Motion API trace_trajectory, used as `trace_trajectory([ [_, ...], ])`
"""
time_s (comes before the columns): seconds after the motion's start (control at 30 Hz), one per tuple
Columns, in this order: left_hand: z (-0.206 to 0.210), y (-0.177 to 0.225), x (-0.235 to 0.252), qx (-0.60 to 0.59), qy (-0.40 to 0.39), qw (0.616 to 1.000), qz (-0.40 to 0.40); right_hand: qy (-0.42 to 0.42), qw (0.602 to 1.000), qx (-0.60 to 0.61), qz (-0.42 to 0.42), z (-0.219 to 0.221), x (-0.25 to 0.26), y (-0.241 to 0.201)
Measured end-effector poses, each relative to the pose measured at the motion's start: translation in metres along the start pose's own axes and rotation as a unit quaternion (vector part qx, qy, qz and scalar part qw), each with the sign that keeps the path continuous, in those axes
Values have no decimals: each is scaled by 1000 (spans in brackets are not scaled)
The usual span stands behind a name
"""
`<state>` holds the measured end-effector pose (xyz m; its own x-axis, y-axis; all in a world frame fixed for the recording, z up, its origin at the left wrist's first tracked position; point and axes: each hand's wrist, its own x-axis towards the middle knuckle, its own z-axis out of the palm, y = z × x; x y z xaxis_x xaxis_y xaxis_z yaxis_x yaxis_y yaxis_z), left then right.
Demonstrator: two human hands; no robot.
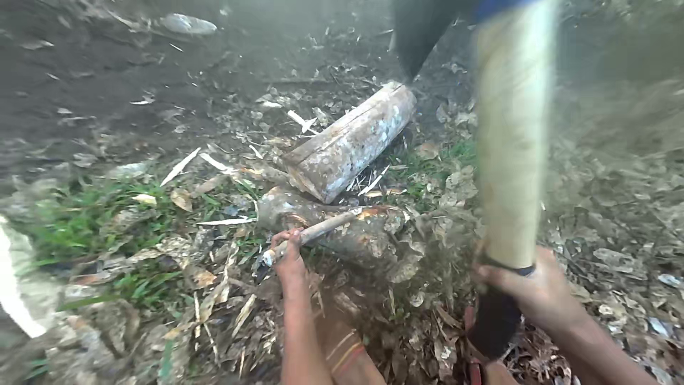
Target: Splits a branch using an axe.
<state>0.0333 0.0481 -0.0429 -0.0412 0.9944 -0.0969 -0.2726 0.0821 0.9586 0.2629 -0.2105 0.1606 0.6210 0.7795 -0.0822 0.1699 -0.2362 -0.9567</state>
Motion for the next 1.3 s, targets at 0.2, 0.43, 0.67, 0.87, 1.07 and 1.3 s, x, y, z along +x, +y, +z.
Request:
trace_trajectory([
  [0.2,-1,0,6,-1,-6,1000,-19,-8,988,127,-93,12,32,-14],
  [0.43,10,13,2,9,-70,997,12,-224,890,-266,294,24,-15,142],
  [0.67,8,12,2,22,-75,997,18,-218,897,-207,325,24,-17,144],
  [0.87,28,22,-4,49,-128,990,35,-175,914,-138,339,33,-31,110],
  [1.07,45,18,-3,61,-143,987,28,-91,969,-67,219,30,-17,52],
  [1.3,34,12,-2,40,-144,988,30,-5,996,85,1,16,16,14],
])
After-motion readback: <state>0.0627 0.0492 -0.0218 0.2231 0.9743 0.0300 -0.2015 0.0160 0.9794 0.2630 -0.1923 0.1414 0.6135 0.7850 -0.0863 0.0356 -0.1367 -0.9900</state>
